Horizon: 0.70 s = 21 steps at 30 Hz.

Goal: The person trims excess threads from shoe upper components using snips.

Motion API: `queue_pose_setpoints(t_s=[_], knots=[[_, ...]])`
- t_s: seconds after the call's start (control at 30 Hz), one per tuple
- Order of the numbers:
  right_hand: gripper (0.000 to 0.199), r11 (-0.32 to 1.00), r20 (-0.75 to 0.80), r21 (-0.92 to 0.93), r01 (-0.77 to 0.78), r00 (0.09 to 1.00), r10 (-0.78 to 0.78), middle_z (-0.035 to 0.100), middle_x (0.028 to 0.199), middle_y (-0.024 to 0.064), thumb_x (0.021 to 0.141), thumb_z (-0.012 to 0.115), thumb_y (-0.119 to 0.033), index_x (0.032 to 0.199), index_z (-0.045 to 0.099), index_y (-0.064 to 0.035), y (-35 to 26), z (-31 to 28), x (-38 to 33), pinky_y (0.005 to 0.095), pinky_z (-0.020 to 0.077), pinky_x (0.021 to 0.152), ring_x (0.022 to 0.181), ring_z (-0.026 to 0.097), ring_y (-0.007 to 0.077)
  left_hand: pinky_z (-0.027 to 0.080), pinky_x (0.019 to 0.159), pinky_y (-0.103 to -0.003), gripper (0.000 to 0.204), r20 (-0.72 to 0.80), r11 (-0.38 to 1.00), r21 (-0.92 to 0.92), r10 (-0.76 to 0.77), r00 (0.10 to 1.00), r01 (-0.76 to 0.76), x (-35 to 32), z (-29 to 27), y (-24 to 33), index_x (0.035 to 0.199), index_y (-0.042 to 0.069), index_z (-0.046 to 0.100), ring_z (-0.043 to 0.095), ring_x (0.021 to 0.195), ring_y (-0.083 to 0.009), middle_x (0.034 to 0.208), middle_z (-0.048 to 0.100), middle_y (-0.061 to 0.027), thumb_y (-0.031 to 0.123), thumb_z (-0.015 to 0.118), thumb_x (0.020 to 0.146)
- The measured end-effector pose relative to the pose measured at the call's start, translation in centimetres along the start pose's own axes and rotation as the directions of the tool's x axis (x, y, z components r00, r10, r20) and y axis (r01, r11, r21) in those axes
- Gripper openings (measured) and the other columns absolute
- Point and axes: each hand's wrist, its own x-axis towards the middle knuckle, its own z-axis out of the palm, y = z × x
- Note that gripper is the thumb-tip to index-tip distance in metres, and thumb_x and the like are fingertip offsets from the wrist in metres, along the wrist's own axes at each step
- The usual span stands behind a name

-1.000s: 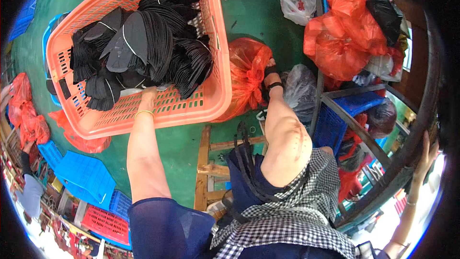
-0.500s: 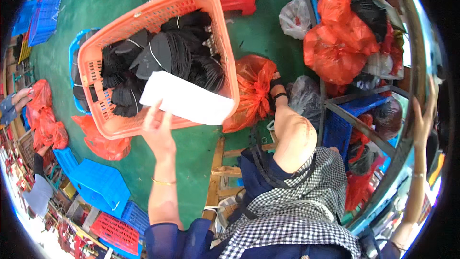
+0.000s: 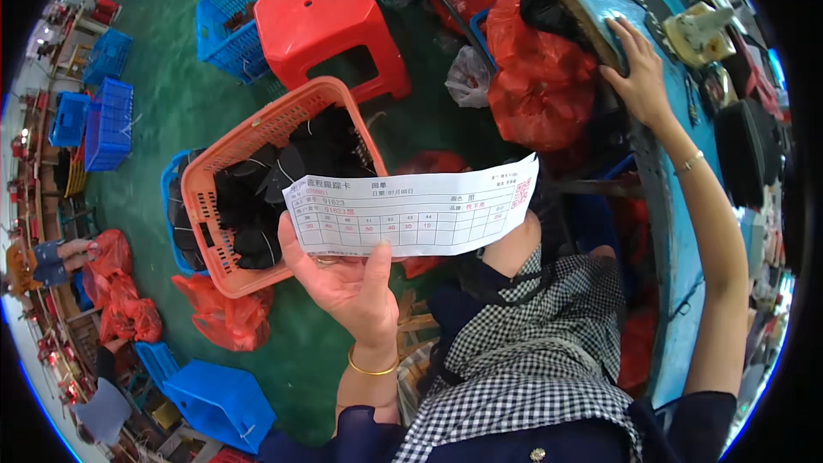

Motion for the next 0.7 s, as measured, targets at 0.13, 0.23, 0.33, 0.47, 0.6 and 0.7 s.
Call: queue_pose_setpoints(t_s=[0.13,0.23,0.33,0.47,0.6,0.7], knots=[[0.075,0.997,-0.004,-0.031,-0.064,0.998,0.064,0.040,0.155,0.0115,0.081,0.067,-0.030,0.150,0.042,-0.0185,-0.3,0.4,0.0,0.0461,0.0291,0.116,0.142,0.037,0.0328,0.033,0.117,-0.042,0.090,0.043,0.995,0.037,0.092,0.995,-0.093,-2.7,1.9,2.4,0.157,0.007,0.018,0.045,0.137,-0.0240,0.153,0.039,-0.0132,-0.013,0.064,0.082],[0.074,0.995,0.007,-0.019,-0.096,0.995,0.096,0.040,0.155,0.0113,0.080,0.066,-0.030,0.149,0.042,-0.0182,-0.8,-0.1,-0.3,0.0458,0.0292,0.116,0.142,0.037,0.0322,0.034,0.117,-0.042,0.091,0.060,0.983,0.074,0.161,0.985,-0.165,-5.2,3.3,3.8,0.156,0.007,0.018,0.044,0.137,-0.0250,0.153,0.039,-0.0138,-0.012,0.065,0.081],[0.072,0.995,-0.027,-0.022,-0.094,0.995,0.093,0.040,0.155,0.0118,0.081,0.065,-0.030,0.148,0.043,-0.0181,-0.6,0.0,-0.3,0.0454,0.0293,0.115,0.142,0.037,0.0320,0.037,0.115,-0.043,0.094,0.058,0.978,0.077,0.188,0.980,-0.192,-7.1,4.9,5.1,0.157,0.007,0.018,0.043,0.137,-0.0262,0.153,0.038,-0.0143,-0.011,0.068,0.079],[0.067,0.988,-0.037,0.154,-0.020,0.999,0.026,0.042,0.153,0.0136,0.081,0.065,-0.030,0.145,0.048,-0.0166,0.7,-0.2,-0.6,0.0455,0.0304,0.116,0.141,0.038,0.0336,0.038,0.114,-0.043,0.096,0.139,0.963,0.071,0.250,0.958,-0.261,-9.0,6.7,5.8,0.156,0.008,0.019,0.043,0.137,-0.0258,0.153,0.038,-0.0142,-0.013,0.070,0.077],[0.051,0.841,0.038,0.539,-0.037,0.999,0.019,0.057,0.139,0.0144,0.089,0.063,-0.025,0.138,0.057,-0.0121,0.3,-2.8,-2.6,0.0395,0.0381,0.111,0.130,0.052,0.0298,0.041,0.113,-0.042,0.098,0.234,0.947,0.059,0.295,0.927,-0.316,-9.9,8.3,6.5,0.156,0.009,0.018,0.043,0.137,-0.0258,0.153,0.037,-0.0146,-0.015,0.069,0.076],[0.036,0.617,0.135,0.777,-0.126,0.990,0.033,0.069,0.120,0.0107,0.098,0.058,-0.021,0.129,0.063,-0.0036,-1.2,-6.8,-5.9,0.0321,0.0445,0.104,0.114,0.062,0.0202,0.041,0.113,-0.042,0.098,0.306,0.940,0.039,0.310,0.900,-0.338,-10.6,9.4,6.4,0.156,0.009,0.017,0.042,0.138,-0.0261,0.153,0.036,-0.0150,-0.016,0.067,0.076]])
